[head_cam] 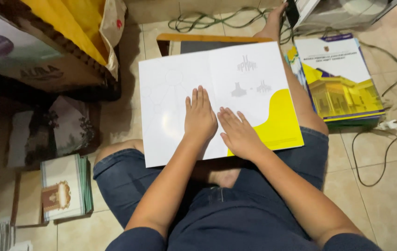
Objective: The person is smoothing the center creases of booklets by hand and stacking them.
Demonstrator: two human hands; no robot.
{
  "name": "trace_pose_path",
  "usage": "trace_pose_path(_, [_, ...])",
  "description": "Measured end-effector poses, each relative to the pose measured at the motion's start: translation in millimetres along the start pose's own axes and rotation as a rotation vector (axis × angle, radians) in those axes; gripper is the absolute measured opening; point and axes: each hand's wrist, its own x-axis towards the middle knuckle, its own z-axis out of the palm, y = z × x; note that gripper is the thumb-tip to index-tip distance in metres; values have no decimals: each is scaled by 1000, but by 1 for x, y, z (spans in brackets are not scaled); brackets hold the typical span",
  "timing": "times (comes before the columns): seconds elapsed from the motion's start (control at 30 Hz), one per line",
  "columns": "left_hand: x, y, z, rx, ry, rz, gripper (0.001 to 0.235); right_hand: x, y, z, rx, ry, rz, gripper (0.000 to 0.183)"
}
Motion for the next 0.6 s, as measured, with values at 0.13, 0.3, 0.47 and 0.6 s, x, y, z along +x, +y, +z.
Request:
trace_pose_path(0.13, [1,-2,6,-4,15,15,62,35,11,15,-49,61,-99,58])
trace_pose_path(0.3, [2,-3,4,-4,40,8,63,137,36,-5,-19,84,-21,56])
trace_pose_path(0.47, [6,-3,7,42,9,2,63,165,32,-25,-67,-37,101,59])
trace_pose_path(0.6, [4,-6,8,-2,67,10,63,104,16,-6,-61,30,23,56])
